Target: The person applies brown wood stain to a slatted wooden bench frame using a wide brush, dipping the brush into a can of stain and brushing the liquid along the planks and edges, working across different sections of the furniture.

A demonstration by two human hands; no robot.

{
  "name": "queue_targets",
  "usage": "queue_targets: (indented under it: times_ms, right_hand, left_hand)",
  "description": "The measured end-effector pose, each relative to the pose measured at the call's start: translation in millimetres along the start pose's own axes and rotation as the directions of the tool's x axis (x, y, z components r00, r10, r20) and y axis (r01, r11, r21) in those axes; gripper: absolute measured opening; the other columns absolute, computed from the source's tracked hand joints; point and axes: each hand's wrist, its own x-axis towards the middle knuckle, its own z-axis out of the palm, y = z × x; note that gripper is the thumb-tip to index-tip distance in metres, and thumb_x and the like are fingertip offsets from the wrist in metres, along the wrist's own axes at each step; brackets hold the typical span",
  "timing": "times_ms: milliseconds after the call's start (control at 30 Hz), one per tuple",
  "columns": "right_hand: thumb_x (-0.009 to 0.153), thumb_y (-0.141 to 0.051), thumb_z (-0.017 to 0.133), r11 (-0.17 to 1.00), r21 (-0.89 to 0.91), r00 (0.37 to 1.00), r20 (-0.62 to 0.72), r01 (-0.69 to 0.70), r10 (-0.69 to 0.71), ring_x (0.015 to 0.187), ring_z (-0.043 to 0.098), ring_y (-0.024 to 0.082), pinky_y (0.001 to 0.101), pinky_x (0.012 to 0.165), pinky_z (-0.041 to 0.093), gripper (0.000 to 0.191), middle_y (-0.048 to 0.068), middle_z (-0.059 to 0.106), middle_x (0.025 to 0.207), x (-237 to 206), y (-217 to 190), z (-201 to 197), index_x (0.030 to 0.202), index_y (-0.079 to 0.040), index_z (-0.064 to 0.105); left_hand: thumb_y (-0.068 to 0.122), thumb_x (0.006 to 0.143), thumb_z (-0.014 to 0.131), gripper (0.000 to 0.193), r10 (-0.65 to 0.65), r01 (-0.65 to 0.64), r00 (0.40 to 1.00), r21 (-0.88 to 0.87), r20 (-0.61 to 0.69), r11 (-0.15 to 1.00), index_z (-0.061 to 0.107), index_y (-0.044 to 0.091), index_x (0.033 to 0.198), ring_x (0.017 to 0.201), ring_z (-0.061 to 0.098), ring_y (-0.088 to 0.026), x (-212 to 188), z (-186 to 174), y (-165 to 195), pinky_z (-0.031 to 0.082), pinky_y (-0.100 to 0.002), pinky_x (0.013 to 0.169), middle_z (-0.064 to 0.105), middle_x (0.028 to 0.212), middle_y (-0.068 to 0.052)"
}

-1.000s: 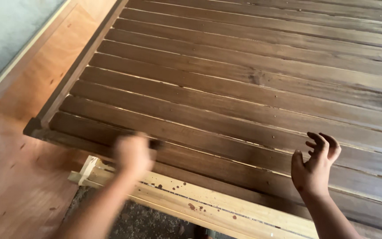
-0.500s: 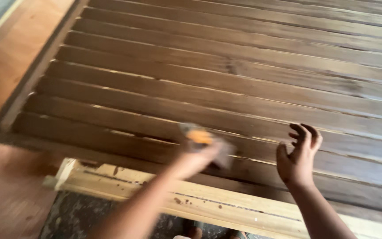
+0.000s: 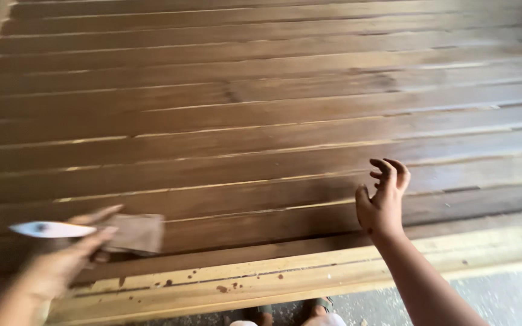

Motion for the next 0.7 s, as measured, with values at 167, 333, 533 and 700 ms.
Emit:
queue_targets:
  times_ms: [167, 333, 533, 700]
  right_hand:
    - [0.083, 0.007, 0.061, 0.999, -0.036, 0.999, -0.033, 0.002, -0.004, 0.114, 0.057, 0.03, 0.0416, 0.097, 0.05, 0.061, 0.018, 0.036, 0.142, -5.5, 31.3, -41.6, 0.139, -0.01, 0.048]
    - [0.082, 0.003, 0.061, 0.979, -0.176, 0.986, -0.147, -0.098, 0.073, 0.121, 0.053, 0.034, 0.0461, 0.103, 0.045, 0.057, 0.018, 0.043, 0.14, -2.1, 85.7, -98.8, 0.137, -0.012, 0.051]
    - [0.081, -0.002, 0.064, 0.925, -0.309, 0.952, -0.272, -0.224, 0.139, 0.128, 0.048, 0.039, 0.0516, 0.108, 0.036, 0.057, 0.017, 0.048, 0.14, 15.8, 165.2, -179.3, 0.136, -0.014, 0.054]
    - [0.081, -0.004, 0.066, 0.928, -0.331, 0.954, -0.292, -0.172, 0.073, 0.131, 0.046, 0.04, 0.0508, 0.111, 0.036, 0.055, 0.019, 0.049, 0.138, 23.1, 225.9, -236.4, 0.134, -0.008, 0.053]
  left_hand:
    - [0.021, 0.084, 0.075, 0.042, 0.131, -0.11, 0.958, -0.098, 0.256, 0.989, 0.072, 0.016, 0.126, 0.054, 0.057, -0.01, 1.5, 170.0, 62.1, 0.049, -0.025, 0.045, 0.073, 0.082, -0.003]
    - [0.019, 0.091, 0.071, 0.027, 0.311, -0.346, 0.858, 0.01, 0.409, 0.938, 0.072, 0.015, 0.118, 0.052, 0.054, -0.006, 0.1, 314.5, 119.4, 0.045, -0.022, 0.044, 0.07, 0.078, 0.0]
    - [0.016, 0.096, 0.067, 0.013, 0.418, -0.374, 0.753, -0.193, 0.508, 0.907, 0.07, 0.012, 0.108, 0.057, 0.056, -0.005, -23.0, 500.1, 164.1, 0.048, -0.023, 0.049, 0.068, 0.081, 0.003]
    - [0.009, 0.097, 0.065, 0.003, 0.808, -0.79, 0.445, -0.256, 0.386, 0.557, 0.063, 0.008, 0.099, 0.069, 0.064, -0.019, -19.4, 681.5, 202.4, 0.053, -0.033, 0.062, 0.064, 0.079, -0.007]
